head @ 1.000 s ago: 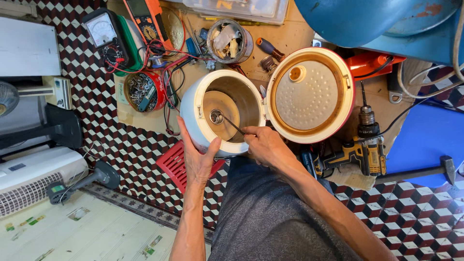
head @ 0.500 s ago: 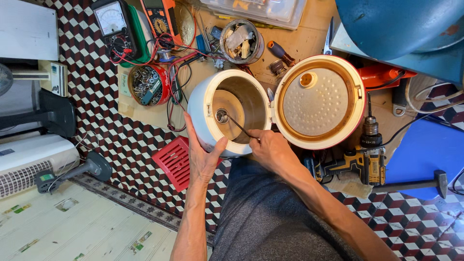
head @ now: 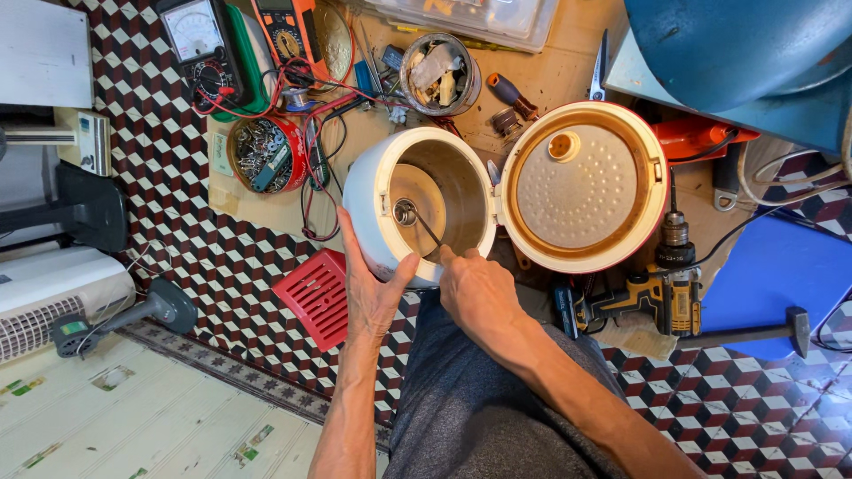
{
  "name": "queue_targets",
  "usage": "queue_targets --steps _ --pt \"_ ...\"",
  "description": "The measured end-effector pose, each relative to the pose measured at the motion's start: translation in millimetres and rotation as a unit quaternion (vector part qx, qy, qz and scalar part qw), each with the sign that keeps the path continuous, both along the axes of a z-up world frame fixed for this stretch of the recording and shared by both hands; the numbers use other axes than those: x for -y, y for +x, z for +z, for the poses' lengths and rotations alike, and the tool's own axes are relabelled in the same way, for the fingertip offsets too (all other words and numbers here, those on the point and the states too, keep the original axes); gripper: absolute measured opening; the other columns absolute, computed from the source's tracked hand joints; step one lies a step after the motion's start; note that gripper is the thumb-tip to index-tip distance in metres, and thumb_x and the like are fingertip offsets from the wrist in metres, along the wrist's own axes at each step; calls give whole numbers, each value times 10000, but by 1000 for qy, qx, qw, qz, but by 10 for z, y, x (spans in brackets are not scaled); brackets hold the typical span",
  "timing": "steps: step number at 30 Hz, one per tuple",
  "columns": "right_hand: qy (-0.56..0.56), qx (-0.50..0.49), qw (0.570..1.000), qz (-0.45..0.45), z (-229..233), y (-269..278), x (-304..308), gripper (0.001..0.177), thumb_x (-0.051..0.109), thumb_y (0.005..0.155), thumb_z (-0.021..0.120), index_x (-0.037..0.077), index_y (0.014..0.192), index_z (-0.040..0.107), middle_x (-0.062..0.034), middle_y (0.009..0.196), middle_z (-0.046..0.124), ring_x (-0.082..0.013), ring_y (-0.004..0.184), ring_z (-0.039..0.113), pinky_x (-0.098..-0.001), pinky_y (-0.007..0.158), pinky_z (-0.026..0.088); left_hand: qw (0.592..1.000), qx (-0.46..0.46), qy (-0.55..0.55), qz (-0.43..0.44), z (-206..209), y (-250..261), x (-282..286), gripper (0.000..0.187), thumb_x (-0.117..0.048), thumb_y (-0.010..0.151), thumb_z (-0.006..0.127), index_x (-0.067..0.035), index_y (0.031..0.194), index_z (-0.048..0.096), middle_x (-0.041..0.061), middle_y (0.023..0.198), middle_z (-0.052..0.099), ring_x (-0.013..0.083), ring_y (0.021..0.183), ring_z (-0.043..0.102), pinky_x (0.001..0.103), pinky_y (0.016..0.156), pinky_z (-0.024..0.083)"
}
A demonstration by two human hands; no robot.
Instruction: The person repairs a rice cooker by adjusting internal wiring and components with pliers and a screwdriver, then reassembles the unit by placing the inner pot and lid back into the housing.
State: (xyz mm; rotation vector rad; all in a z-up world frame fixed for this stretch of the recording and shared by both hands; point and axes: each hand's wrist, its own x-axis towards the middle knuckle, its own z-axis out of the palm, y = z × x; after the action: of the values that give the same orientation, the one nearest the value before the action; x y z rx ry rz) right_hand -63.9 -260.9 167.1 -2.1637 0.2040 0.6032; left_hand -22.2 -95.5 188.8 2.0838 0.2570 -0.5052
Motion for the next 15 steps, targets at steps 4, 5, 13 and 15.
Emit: queue_targets --steps 4,5,13,15 --pt "-27 -2 999 39 13 46 22 298 158 893 602 50 1166 655 -226 868 682 -431 712 711 -531 618 568 1000 18 7 -17 17 -7 2 1275 -469 778 807 -133 1668 -41 283 1675 222 397 1495 389 471 1167 438" --pt "-41 -6 998 56 16 66 26 271 154 907 595 48 1148 654 -225 874 683 -422 721 715 -523 623 572 1000 18 9 -17 22 -9 -5 1268 -460 781 808 -133 1670 -36 283 1676 229 397 1498 391 472 1173 434" --pt "-101 40 981 161 109 190 17 261 79 869 618 -47 1097 629 -222 915 681 -360 729 741 -434 589 597 1000 10 -11 -13 -1 35 -35 1281 -464 764 812 -118 1654 -42 283 1654 233 396 1475 405 476 1154 449" --pt "-107 42 976 187 138 209 25 296 56 845 628 -85 1104 614 -225 908 677 -352 746 742 -417 588 603 999 19 -14 -24 -16 11 -28 1280 -467 788 814 -106 1663 -48 289 1678 202 401 1499 373 483 1182 418"
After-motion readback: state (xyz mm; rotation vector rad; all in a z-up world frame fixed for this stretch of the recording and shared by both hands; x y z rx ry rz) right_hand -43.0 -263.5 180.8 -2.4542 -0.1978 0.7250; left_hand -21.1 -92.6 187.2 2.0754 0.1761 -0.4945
